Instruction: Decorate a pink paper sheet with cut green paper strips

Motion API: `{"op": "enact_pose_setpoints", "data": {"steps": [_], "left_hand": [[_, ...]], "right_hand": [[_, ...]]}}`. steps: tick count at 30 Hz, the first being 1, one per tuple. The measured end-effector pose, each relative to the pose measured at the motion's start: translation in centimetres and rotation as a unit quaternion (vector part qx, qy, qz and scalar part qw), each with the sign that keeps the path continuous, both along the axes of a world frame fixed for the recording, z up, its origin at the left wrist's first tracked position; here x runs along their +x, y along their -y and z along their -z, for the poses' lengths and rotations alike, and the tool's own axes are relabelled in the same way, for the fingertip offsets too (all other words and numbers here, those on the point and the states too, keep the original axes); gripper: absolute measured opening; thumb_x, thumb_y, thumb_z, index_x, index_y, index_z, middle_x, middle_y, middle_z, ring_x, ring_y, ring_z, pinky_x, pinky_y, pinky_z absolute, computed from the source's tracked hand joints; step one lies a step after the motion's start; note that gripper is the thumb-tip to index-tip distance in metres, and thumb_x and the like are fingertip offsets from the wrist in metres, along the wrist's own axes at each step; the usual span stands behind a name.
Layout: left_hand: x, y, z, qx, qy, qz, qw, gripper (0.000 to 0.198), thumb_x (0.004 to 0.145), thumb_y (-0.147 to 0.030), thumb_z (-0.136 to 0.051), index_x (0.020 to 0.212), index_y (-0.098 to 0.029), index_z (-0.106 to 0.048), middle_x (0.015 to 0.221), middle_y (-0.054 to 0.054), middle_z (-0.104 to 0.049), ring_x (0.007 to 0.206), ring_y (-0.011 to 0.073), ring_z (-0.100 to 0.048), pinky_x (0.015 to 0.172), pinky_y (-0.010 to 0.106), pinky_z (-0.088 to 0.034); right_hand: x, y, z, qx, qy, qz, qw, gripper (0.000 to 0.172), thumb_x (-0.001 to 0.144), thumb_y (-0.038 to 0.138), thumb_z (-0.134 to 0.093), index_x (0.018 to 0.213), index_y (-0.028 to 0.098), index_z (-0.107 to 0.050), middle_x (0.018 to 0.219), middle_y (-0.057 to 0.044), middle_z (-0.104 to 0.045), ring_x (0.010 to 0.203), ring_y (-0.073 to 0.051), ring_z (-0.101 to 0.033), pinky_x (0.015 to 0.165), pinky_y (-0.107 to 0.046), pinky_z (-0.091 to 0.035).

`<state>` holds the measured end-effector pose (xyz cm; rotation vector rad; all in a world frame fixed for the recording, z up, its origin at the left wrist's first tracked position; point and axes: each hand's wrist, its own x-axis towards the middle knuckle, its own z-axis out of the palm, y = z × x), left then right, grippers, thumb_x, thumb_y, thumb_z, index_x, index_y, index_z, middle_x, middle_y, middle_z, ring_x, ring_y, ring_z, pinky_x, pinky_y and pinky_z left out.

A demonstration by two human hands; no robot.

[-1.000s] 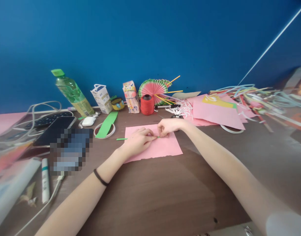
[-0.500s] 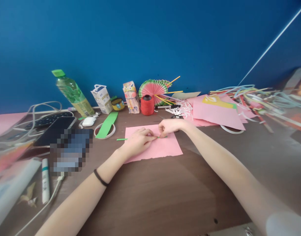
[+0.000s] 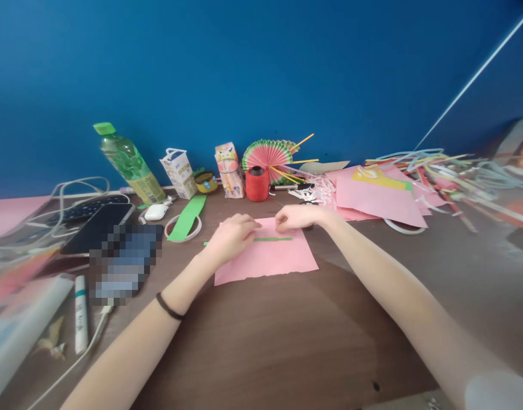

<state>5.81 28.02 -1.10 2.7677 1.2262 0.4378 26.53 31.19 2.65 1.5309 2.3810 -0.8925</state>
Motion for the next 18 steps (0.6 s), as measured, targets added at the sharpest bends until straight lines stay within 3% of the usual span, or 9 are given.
{"op": "enact_pose_setpoints", "data": {"steps": [2, 4, 6, 9, 13, 16, 18], "left_hand": [[-0.9, -0.2, -1.1, 0.030, -0.032, -0.135, 0.990, 0.026, 0.081, -0.012, -0.041, 0.097, -0.011, -0.062, 0.095, 0.012, -0.064, 0.091, 0.0249, -0.057, 0.079, 0.036, -0.044], [-2.0, -0.4, -2.1, 0.050, -0.094, -0.282, 0.953, 0.026, 0.079, -0.013, -0.042, 0.096, -0.008, -0.059, 0.094, 0.018, -0.063, 0.092, 0.0303, -0.058, 0.076, 0.039, -0.044], [-3.3, -0.7, -2.7, 0.029, -0.157, -0.355, 0.921, 0.029, 0.079, -0.018, -0.044, 0.101, -0.005, -0.057, 0.098, 0.021, -0.063, 0.098, 0.0346, -0.057, 0.078, 0.042, -0.044], [-4.8, -1.3, -3.0, -0.049, -0.213, -0.395, 0.892, 0.033, 0.080, -0.025, -0.045, 0.105, -0.005, -0.056, 0.106, 0.023, -0.062, 0.104, 0.0358, -0.055, 0.082, 0.042, -0.043], [-5.8, -1.9, -3.0, -0.099, -0.225, -0.399, 0.883, 0.030, 0.079, -0.020, -0.040, 0.099, -0.011, -0.060, 0.107, 0.021, -0.063, 0.104, 0.0335, -0.058, 0.079, 0.038, -0.044], [-6.3, -2.2, -3.5, -0.114, -0.192, -0.406, 0.886, 0.025, 0.075, -0.022, -0.043, 0.091, -0.016, -0.062, 0.104, 0.018, -0.065, 0.099, 0.0333, -0.060, 0.075, 0.037, -0.045], [-6.7, -2.4, -4.0, -0.100, -0.121, -0.412, 0.897, 0.021, 0.072, -0.026, -0.047, 0.085, -0.018, -0.061, 0.095, 0.015, -0.067, 0.093, 0.0321, -0.061, 0.073, 0.036, -0.044]], "right_hand": [[0.0, 0.2, -0.2, 0.011, -0.014, 0.015, 1.000, 0.016, 0.070, 0.028, -0.050, 0.077, 0.019, -0.061, 0.054, 0.003, -0.046, 0.043, -0.008, -0.036, 0.046, -0.025, -0.027], [-0.1, 0.4, -0.5, 0.020, -0.026, 0.022, 0.999, 0.015, 0.071, 0.027, -0.049, 0.075, 0.018, -0.060, 0.050, 0.004, -0.042, 0.041, -0.008, -0.034, 0.045, -0.025, -0.026], [-0.2, 0.5, -0.7, 0.027, -0.033, 0.030, 0.999, 0.014, 0.073, 0.027, -0.048, 0.074, 0.018, -0.059, 0.050, 0.004, -0.041, 0.040, -0.008, -0.034, 0.045, -0.025, -0.026], [-0.3, 0.5, -0.7, 0.032, -0.037, 0.034, 0.998, 0.015, 0.074, 0.027, -0.048, 0.073, 0.018, -0.059, 0.052, 0.003, -0.044, 0.041, -0.007, -0.035, 0.046, -0.025, -0.027], [-0.3, 0.5, -0.6, 0.034, -0.038, 0.029, 0.998, 0.016, 0.075, 0.029, -0.048, 0.073, 0.018, -0.060, 0.053, 0.003, -0.046, 0.043, -0.008, -0.037, 0.047, -0.025, -0.027], [-0.3, 0.5, -0.7, 0.039, -0.041, 0.032, 0.998, 0.018, 0.077, 0.031, -0.047, 0.073, 0.018, -0.060, 0.051, 0.003, -0.044, 0.042, -0.007, -0.036, 0.048, -0.024, -0.028], [-0.3, 0.5, -0.8, 0.040, -0.043, 0.037, 0.998, 0.019, 0.078, 0.031, -0.047, 0.074, 0.018, -0.060, 0.050, 0.004, -0.043, 0.041, -0.007, -0.035, 0.048, -0.024, -0.028]]}}
